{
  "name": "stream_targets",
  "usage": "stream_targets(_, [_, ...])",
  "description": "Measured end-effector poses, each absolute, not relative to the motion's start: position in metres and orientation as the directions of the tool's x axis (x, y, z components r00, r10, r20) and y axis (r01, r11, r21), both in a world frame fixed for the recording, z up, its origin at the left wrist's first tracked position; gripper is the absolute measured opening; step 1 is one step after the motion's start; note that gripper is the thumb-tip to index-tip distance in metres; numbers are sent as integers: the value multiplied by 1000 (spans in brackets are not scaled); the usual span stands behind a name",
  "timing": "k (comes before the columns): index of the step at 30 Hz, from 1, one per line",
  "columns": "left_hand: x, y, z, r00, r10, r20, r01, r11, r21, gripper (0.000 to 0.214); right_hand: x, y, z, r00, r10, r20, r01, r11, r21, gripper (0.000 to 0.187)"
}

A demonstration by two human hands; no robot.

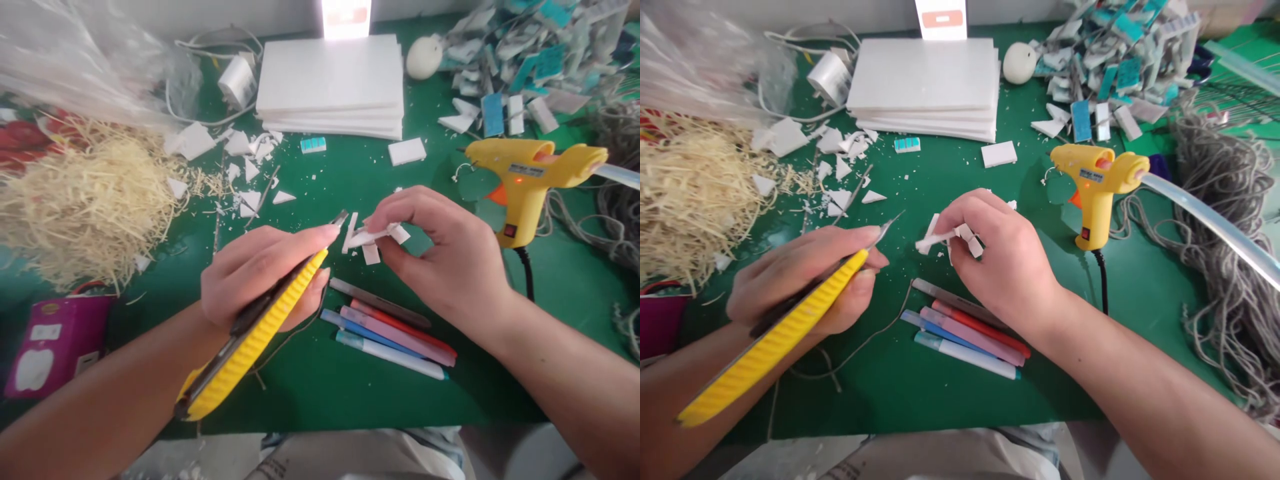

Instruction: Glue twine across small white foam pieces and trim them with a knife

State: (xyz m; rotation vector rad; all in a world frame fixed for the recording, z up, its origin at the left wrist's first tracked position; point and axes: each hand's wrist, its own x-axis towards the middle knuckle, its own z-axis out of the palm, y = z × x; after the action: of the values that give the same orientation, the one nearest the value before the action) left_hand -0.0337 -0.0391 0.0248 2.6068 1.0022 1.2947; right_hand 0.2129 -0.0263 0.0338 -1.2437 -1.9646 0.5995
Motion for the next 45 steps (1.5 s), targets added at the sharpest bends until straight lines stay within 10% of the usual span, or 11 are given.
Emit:
stream_targets(15, [-33, -25, 24, 572, 490, 658, 361, -870, 335, 26, 214, -24, 35, -315, 891, 328, 577, 454, -679, 29])
stream_targets(28, [-33, -20, 22, 584, 488, 649, 358, -872, 334, 30, 209, -22, 37, -194, 978, 74, 380, 144, -913, 11])
stream_targets(45, [-26, -31, 17, 428, 593, 682, 338, -805, 487, 27, 208, -26, 35, -215, 972, 91, 407, 174, -897, 37])
